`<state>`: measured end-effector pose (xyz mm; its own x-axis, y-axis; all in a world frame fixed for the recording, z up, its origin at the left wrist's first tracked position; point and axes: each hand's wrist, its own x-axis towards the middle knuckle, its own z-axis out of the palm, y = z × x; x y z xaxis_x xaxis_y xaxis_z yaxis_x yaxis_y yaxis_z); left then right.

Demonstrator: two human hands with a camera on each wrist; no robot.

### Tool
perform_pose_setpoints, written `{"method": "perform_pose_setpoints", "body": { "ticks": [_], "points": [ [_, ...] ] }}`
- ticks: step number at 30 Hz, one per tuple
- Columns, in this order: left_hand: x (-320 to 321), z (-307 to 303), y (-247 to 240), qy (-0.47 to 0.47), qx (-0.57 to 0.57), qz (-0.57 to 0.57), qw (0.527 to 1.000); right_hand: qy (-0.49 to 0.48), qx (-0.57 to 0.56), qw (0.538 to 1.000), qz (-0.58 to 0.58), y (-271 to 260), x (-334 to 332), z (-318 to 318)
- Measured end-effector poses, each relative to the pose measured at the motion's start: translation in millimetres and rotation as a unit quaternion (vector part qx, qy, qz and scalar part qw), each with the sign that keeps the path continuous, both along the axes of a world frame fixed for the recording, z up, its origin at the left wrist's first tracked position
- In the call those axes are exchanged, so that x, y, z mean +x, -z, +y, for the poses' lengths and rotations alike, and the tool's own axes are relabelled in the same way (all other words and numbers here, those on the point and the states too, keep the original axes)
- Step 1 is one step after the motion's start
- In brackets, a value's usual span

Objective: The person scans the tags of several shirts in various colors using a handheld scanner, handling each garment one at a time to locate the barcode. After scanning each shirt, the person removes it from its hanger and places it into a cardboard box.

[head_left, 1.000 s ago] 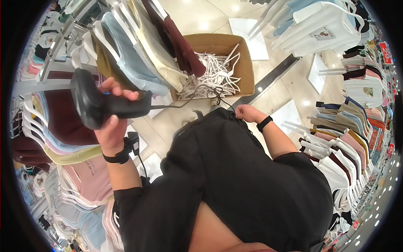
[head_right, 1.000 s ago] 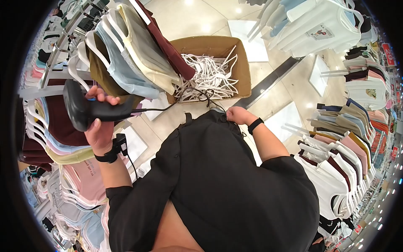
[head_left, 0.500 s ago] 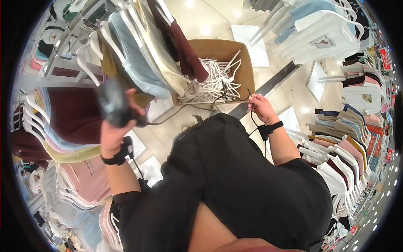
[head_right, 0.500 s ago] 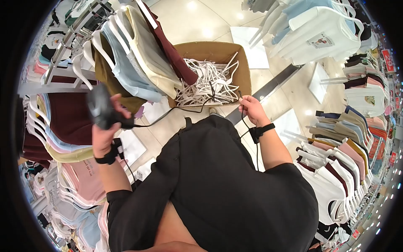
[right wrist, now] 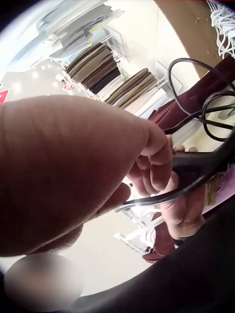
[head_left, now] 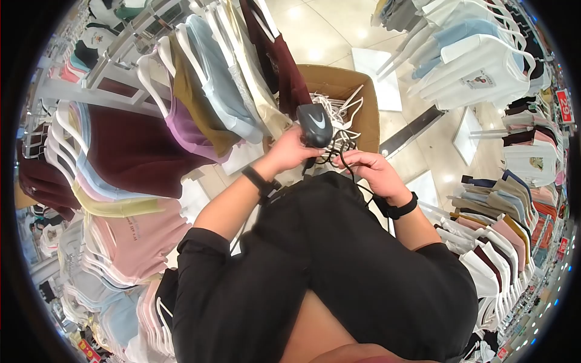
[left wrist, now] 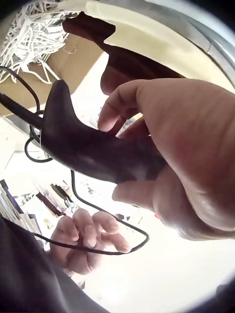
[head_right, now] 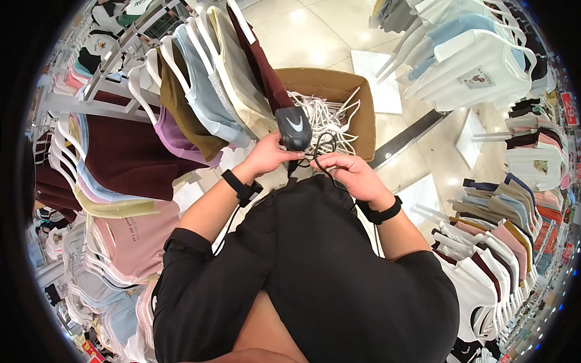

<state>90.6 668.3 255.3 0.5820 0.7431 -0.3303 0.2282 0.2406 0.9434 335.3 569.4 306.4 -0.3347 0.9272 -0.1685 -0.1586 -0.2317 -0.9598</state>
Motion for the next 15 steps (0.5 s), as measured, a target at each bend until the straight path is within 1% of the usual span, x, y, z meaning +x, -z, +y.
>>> {"method": "perform_pose_setpoints", "body": {
  "ticks": [1, 3, 4, 6, 7, 8, 10, 13, 15],
  "points": [
    [5, -1, -3, 0.003, -0.013, -0.010, 1.000, 0.001, -0.022, 1.000, 0.009, 4, 2, -1],
    [13, -4, -10, -0.006, -0.003, 0.006, 1.000, 0.001, -0.065, 0.998, 0.026, 7, 5, -3],
    [17, -7, -11, -0.010, 0.001, 0.014, 1.000, 0.024, -0.077, 0.997, -0.018, 8, 4, -4],
    [24, -10, -10, -0.035, -0.067, -0.049, 0.996, 0.070, -0.098, 0.987, -0.108, 9, -2, -4],
    [27, -11, -12, -0.047, -0.099, -0.081, 0.991, 0.080, -0.077, 0.983, -0.144, 10, -5, -4],
    [29, -12, -14, -0.052, -0.110, -0.086, 0.989, 0.089, -0.056, 0.978, -0.179, 14, -9, -3],
    [33, -16, -16, -0.070, -0.136, -0.133, 0.979, 0.092, 0.004, 0.959, -0.266, 16, -13, 0],
    [35, -18, -22, -0.078, -0.186, -0.182, 0.962, 0.108, 0.053, 0.952, -0.281, 9, -20, 4],
    [34, -20, -29, -0.079, -0.214, -0.202, 0.952, 0.092, 0.068, 0.951, -0.288, 8, -23, 6]
  ]
}}
